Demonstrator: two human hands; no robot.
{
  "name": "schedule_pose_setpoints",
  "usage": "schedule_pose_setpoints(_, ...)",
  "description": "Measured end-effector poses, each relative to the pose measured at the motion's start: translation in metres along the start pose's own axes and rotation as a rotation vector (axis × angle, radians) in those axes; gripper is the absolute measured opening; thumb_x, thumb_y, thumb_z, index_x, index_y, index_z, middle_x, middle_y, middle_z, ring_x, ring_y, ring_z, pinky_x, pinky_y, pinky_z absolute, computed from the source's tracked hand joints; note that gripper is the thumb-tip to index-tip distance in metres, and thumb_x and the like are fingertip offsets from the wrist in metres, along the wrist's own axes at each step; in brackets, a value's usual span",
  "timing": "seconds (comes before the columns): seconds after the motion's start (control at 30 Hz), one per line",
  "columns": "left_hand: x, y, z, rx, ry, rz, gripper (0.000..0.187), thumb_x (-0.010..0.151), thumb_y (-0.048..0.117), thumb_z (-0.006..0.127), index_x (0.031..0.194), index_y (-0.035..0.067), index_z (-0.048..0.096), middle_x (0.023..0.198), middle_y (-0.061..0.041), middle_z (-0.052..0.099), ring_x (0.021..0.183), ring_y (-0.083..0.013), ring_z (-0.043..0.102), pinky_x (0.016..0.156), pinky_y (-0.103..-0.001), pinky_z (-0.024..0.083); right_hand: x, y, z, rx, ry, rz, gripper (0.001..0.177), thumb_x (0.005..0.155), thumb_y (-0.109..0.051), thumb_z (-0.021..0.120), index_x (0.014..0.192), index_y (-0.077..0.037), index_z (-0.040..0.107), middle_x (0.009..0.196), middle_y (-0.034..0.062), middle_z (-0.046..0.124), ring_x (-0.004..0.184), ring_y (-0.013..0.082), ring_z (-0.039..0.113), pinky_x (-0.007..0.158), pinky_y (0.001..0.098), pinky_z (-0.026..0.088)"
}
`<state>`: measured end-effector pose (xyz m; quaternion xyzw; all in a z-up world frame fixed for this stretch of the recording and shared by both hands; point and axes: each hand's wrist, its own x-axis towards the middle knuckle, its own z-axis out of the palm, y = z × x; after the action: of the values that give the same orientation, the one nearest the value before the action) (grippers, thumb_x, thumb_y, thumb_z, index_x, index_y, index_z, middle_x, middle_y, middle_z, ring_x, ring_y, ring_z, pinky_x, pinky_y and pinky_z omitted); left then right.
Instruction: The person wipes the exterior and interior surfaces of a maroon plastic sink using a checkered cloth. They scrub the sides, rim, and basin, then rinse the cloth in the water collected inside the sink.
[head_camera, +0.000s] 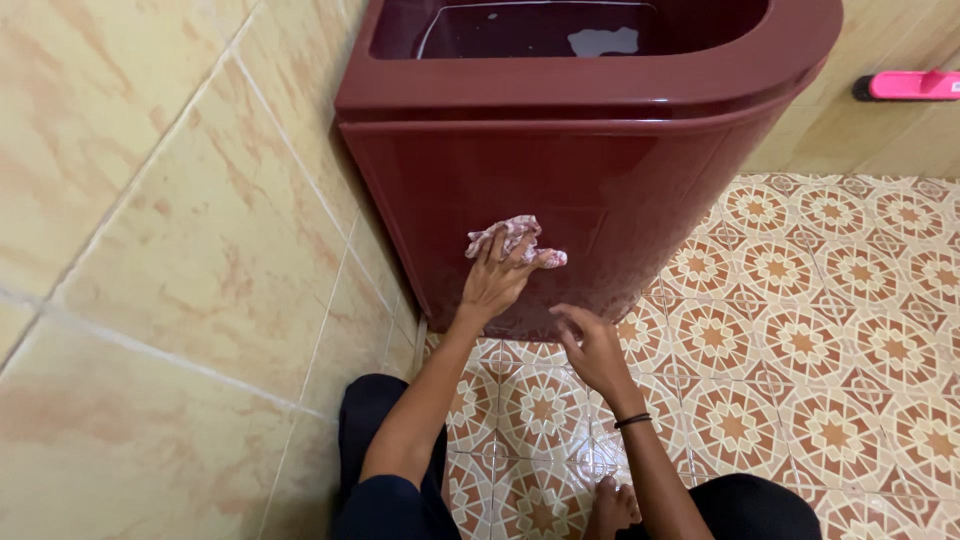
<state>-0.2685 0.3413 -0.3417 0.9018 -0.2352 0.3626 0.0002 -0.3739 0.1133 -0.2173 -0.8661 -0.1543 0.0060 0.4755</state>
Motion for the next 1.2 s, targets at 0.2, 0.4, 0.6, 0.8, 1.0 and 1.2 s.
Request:
schedule_pose_setpoints(0.2, 0.086, -0.005, -0.054, -0.125, 0.292, -0.121, 0.082, 0.095, 0.025, 0.074, 0.159, 0.049, 0.030, 0.174, -0.005, 0.009, 0.158, -0.0464, 0.005, 0.131, -0.062, 0.022, -0.003, 0.008, -0.002, -0.019, 0.026, -0.021, 0.027, 0.091, -0.008, 0.065, 0.117, -0.005, 0.072, 0.109, 0.0164, 0.077, 0.085, 0.0241, 0.075, 0.076, 0.0357, 0.059)
schedule_pose_setpoints(0.4, 0.108, -0.054, -0.067, -0.045, 0.456, -0.339, 0.078, 0.097, 0.036, 0.070, 0.160, 0.044, 0.025, 0.174, -0.009, -0.002, 0.159, -0.0464, -0.003, 0.129, -0.073, 0.017, -0.002, 0.010, 0.003, 0.013, 0.027, -0.029, 0.028, 0.092, -0.010, 0.065, 0.119, -0.004, 0.071, 0.112, 0.0163, 0.076, 0.089, 0.0242, 0.077, 0.077, 0.0358, 0.061)
schedule_pose_setpoints(0.6, 0.006, -0.049, -0.019, -0.067, 0.294, -0.715, 0.070, 0.100, 0.040, 0.061, 0.162, 0.037, 0.029, 0.172, -0.019, -0.006, 0.157, -0.0514, -0.006, 0.123, -0.073, 0.023, 0.000, 0.007, 0.005, -0.023, -0.034, 0.089, 0.027, 0.093, -0.013, 0.065, 0.118, -0.006, 0.072, 0.114, 0.0136, 0.077, 0.081, 0.0257, 0.076, 0.071, 0.0382, 0.060)
schedule_pose_setpoints(0.8, -0.055, -0.013, 0.018, -0.176, 0.073, -0.972, 0.066, 0.103, 0.044, 0.053, 0.161, 0.019, 0.032, 0.168, -0.028, -0.011, 0.154, -0.0559, -0.008, 0.120, -0.074, 0.011, -0.002, 0.017, 0.008, -0.073, 0.022, -0.094, 0.024, 0.094, -0.011, 0.067, 0.115, -0.004, 0.075, 0.110, 0.0163, 0.077, 0.094, 0.0267, 0.075, 0.081, 0.0382, 0.059)
schedule_pose_setpoints(1.0, -0.057, -0.011, 0.019, -0.222, 0.039, -0.987, 0.069, 0.105, 0.043, 0.051, 0.162, 0.012, 0.030, 0.167, -0.031, -0.011, 0.152, -0.0582, -0.011, 0.121, -0.072, 0.001, -0.003, 0.016, 0.001, -0.032, -0.014, 0.046, 0.027, 0.092, -0.011, 0.064, 0.117, -0.006, 0.074, 0.110, 0.0140, 0.077, 0.089, 0.0239, 0.076, 0.075, 0.0363, 0.062)
schedule_pose_setpoints(1.2, -0.043, -0.009, 0.002, -0.246, 0.062, -0.997, 0.072, 0.104, 0.040, 0.053, 0.165, 0.014, 0.025, 0.167, -0.031, -0.015, 0.152, -0.0582, -0.013, 0.121, -0.073, 0.001, -0.003, 0.015, 0.003, -0.039, -0.037, 0.017, 0.025, 0.092, -0.010, 0.065, 0.116, -0.005, 0.074, 0.109, 0.0137, 0.076, 0.090, 0.0241, 0.074, 0.078, 0.0366, 0.061)
